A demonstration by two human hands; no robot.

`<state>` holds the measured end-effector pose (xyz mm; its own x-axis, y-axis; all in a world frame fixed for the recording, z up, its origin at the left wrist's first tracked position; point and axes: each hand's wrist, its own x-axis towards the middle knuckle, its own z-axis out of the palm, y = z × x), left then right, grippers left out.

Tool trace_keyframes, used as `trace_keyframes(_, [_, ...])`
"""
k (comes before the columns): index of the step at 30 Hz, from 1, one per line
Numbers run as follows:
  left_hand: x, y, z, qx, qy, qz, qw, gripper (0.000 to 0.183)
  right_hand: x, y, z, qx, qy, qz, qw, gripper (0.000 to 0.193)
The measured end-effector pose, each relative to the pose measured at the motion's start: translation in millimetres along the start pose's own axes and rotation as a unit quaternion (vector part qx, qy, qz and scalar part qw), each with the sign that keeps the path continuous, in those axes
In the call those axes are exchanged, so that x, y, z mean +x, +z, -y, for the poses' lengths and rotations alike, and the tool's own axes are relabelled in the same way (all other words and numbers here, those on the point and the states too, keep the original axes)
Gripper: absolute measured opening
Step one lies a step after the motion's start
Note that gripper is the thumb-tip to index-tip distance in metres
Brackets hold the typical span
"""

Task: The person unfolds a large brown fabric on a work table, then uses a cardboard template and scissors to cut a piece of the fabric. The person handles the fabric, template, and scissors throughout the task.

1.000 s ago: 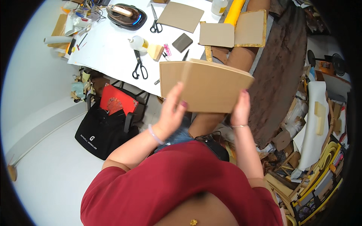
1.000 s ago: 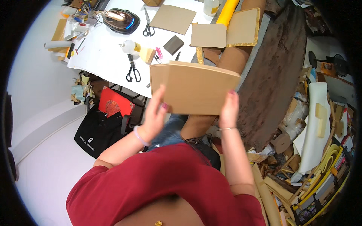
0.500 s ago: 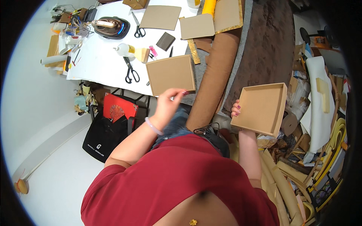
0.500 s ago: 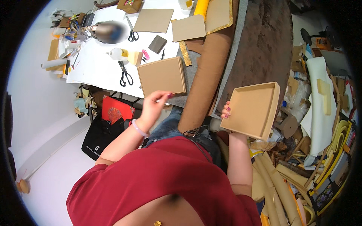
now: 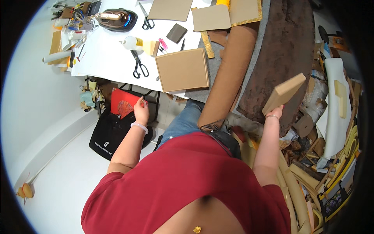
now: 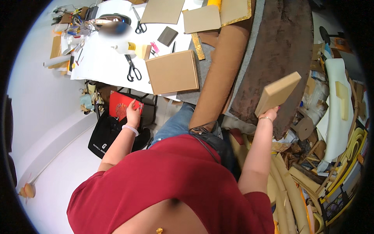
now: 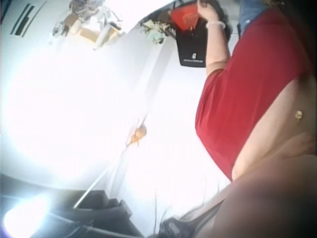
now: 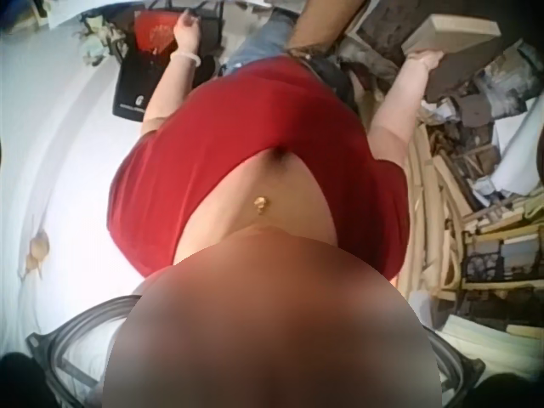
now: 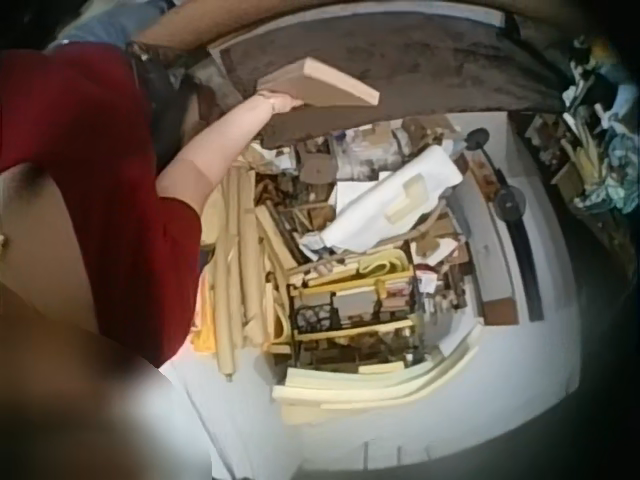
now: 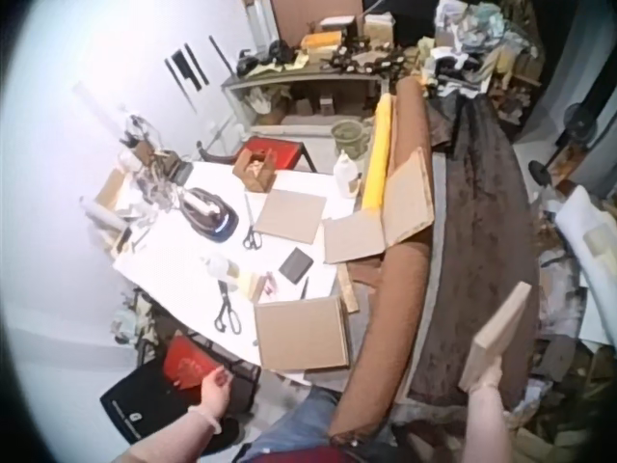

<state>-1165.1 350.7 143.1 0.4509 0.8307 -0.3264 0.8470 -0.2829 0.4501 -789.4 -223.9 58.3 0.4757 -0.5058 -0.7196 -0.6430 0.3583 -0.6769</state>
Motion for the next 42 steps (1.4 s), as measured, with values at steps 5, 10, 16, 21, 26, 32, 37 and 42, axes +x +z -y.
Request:
trace_keyframes(5, [-25.2, 11.1, -101.3, 0.124, 0.346, 0.012, 0.93, 0.081, 11.5, 24.3, -10.6, -0.078, 0.036, -0.247, 0.965, 0.067])
trace_keyframes(10, [-3.3, 41.0, -149.1, -0.008, 0.183, -0.024, 0.983, 0.087, 1.7, 37.9, -16.7, -0.235, 0.071, -0.295, 0.924, 0.057])
trace_keyframes(16, [21.5, 43.2, -124.9, -0.114, 0.103, 0.075, 0.985, 0.069, -135.9, 120.9, -30.9, -0.219, -0.451, 0.012, 0.865, 0.036])
trace_keyframes(21, [28.1, 44.8, -128.1, -0.116, 0.106, 0.083, 0.984, 0.058, -270.0, 200.5, -101.0, -0.36, -0.476, 0.359, 0.717, 0.046])
trace_keyframes(26, [27.4, 36.5, -125.7, -0.174, 0.104, 0.122, 0.972, 0.057, -286.3, 208.7, -139.4, -0.384, -0.415, 0.358, 0.743, 0.048])
trace_keyframes(32, [30.3, 37.7, -132.1, -0.225, 0.155, 0.119, 0.954, 0.06, -255.5, 220.8, -160.6, -0.325, -0.377, 0.297, 0.815, 0.04])
trace_keyframes(37, [27.4, 37.8, -141.8, -0.196, 0.163, 0.088, 0.963, 0.06, -257.5, 227.8, -159.8, -0.296, -0.339, 0.269, 0.851, 0.035])
trace_keyframes(42, [31.2, 36.0, -147.1, -0.189, 0.16, 0.078, 0.966, 0.059, -270.2, 227.6, -144.3, -0.415, -0.366, 0.226, 0.802, 0.036])
